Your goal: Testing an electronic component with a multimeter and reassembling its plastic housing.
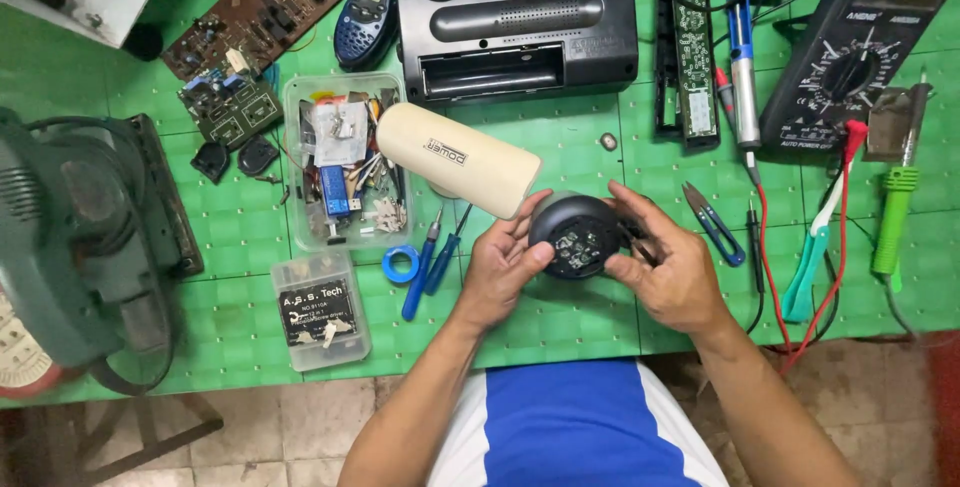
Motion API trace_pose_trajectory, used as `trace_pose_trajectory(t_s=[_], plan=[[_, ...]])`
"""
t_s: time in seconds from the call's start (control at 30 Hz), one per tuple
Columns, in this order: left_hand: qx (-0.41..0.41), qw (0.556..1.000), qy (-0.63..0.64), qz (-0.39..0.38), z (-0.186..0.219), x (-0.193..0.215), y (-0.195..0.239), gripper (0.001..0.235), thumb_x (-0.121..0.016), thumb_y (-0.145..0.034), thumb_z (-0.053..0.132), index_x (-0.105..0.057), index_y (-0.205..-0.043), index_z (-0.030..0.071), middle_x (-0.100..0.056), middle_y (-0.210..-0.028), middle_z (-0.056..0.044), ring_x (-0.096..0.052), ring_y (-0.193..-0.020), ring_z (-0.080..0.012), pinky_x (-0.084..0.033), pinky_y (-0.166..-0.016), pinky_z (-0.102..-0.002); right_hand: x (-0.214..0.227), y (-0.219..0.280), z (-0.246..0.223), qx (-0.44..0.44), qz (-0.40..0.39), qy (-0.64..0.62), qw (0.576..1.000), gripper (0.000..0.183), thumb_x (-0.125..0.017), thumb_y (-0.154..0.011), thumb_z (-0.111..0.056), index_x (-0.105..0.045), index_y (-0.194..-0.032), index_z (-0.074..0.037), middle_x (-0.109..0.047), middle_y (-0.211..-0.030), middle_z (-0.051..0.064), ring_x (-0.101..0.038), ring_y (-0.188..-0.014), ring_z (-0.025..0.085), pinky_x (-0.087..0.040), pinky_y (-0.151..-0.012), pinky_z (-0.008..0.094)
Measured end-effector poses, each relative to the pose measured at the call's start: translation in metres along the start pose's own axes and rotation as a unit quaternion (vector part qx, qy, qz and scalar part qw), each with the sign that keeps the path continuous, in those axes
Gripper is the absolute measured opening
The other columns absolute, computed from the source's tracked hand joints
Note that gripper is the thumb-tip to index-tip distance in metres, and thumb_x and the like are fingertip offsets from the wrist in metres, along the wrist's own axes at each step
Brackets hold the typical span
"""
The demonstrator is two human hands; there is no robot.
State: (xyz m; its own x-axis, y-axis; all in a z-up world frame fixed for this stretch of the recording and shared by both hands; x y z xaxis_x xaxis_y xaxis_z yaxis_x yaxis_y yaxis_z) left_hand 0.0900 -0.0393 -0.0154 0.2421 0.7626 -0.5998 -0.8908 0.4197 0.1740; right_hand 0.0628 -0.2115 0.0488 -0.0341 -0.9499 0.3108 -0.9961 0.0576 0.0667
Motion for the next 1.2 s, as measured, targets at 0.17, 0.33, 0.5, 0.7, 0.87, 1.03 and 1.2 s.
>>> trace_pose_trajectory(t_s=[0.17, 0.33, 0.5, 0.7, 0.87, 1.03, 1.2], plan=[[0.011, 0.994, 0.111, 0.016, -0.015, 0.001, -0.003, 0.065, -0.070, -0.094, 0.016, -0.044, -0.149, -0.008, -0.067, -0.126, -0.022, -0.068, -0.111, -0.0274, -0.061, -0.094, -0.040, -0.013, -0.002, 0.010, -0.052, -0.025, -0.145, 0.988, 0.053, -0.071, -0.092, -0.019, -0.062, -0.139, 0.001, -0.073, -0.125, 0.016, -0.064, -0.097, 0.013, -0.057, -0.084, 0.032], [0.024, 0.990, 0.126, 0.056, -0.014, 0.003, -0.003, 0.060, -0.069, -0.095, 0.017, -0.048, -0.146, -0.008, -0.069, -0.122, -0.023, -0.070, -0.108, -0.0288, -0.062, -0.091, -0.042, -0.013, -0.010, 0.016, -0.075, -0.009, -0.187, 0.979, 0.048, -0.071, -0.093, -0.012, -0.062, -0.137, 0.005, -0.072, -0.121, 0.017, -0.064, -0.102, 0.016, -0.056, -0.094, 0.037], [0.090, 0.990, -0.007, 0.105, 0.000, 0.005, 0.005, 0.055, -0.075, -0.091, 0.025, -0.060, -0.136, -0.002, -0.073, -0.114, -0.017, -0.073, -0.099, -0.0248, -0.063, -0.083, -0.038, -0.018, -0.016, 0.056, -0.144, -0.065, -0.176, 0.972, 0.027, -0.065, -0.102, -0.021, -0.074, -0.119, -0.003, -0.058, -0.068, -0.005, -0.039, -0.045, -0.004, -0.031, -0.036, 0.011], [0.164, 0.973, -0.075, 0.142, 0.002, 0.021, 0.002, 0.055, -0.062, -0.098, 0.047, -0.072, -0.117, -0.004, -0.075, -0.092, -0.025, -0.077, -0.084, -0.0295, -0.064, -0.076, -0.038, -0.014, -0.016, 0.062, -0.297, -0.070, -0.259, 0.916, 0.046, -0.058, -0.109, -0.038, -0.066, -0.079, -0.003, -0.037, -0.053, -0.006, -0.025, -0.033, -0.002, -0.019, -0.029, 0.014], [0.180, 0.972, -0.059, 0.141, 0.014, 0.008, 0.001, 0.050, -0.064, -0.098, 0.038, -0.070, -0.113, -0.009, -0.073, -0.088, -0.032, -0.075, -0.083, -0.0370, -0.063, -0.073, -0.041, -0.016, -0.019, 0.075, -0.316, -0.057, -0.295, 0.900, 0.047, -0.058, -0.108, -0.042, -0.066, -0.088, 0.000, -0.052, -0.063, 0.005, -0.025, -0.033, -0.001, -0.017, -0.029, 0.015], [0.182, 0.972, -0.061, 0.134, 0.017, 0.003, 0.003, 0.046, -0.063, -0.098, 0.035, -0.069, -0.112, -0.009, -0.073, -0.088, -0.032, -0.075, -0.082, -0.0366, -0.063, -0.074, -0.040, -0.015, -0.018, 0.066, -0.322, -0.059, -0.294, 0.898, 0.048, -0.059, -0.107, -0.044, -0.068, -0.094, 0.001, -0.062, -0.076, 0.011, -0.028, -0.035, -0.001, -0.017, -0.030, 0.014], [0.129, 0.953, -0.222, 0.159, 0.032, 0.011, 0.010, 0.031, -0.070, -0.094, 0.029, -0.077, -0.093, -0.001, -0.076, -0.076, -0.022, -0.078, -0.068, -0.0257, -0.066, -0.066, -0.031, -0.009, -0.022, 0.066, -0.263, -0.052, -0.254, 0.929, 0.048, -0.062, -0.107, -0.038, -0.060, -0.069, -0.008, -0.033, -0.053, -0.005, -0.026, -0.032, 0.001, -0.019, -0.029, 0.016]])
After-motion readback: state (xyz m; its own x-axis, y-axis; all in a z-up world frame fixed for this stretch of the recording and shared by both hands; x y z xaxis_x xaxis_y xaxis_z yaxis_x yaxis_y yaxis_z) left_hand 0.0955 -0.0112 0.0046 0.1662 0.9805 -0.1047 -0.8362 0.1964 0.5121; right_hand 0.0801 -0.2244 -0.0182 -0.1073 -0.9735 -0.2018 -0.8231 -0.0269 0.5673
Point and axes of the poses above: each hand's wrist, its own y-axis away from the middle knuckle, its own x-axis out of the back of the hand, z = x × y, the point moved 10 cm from there along -y, towards the middle knuckle
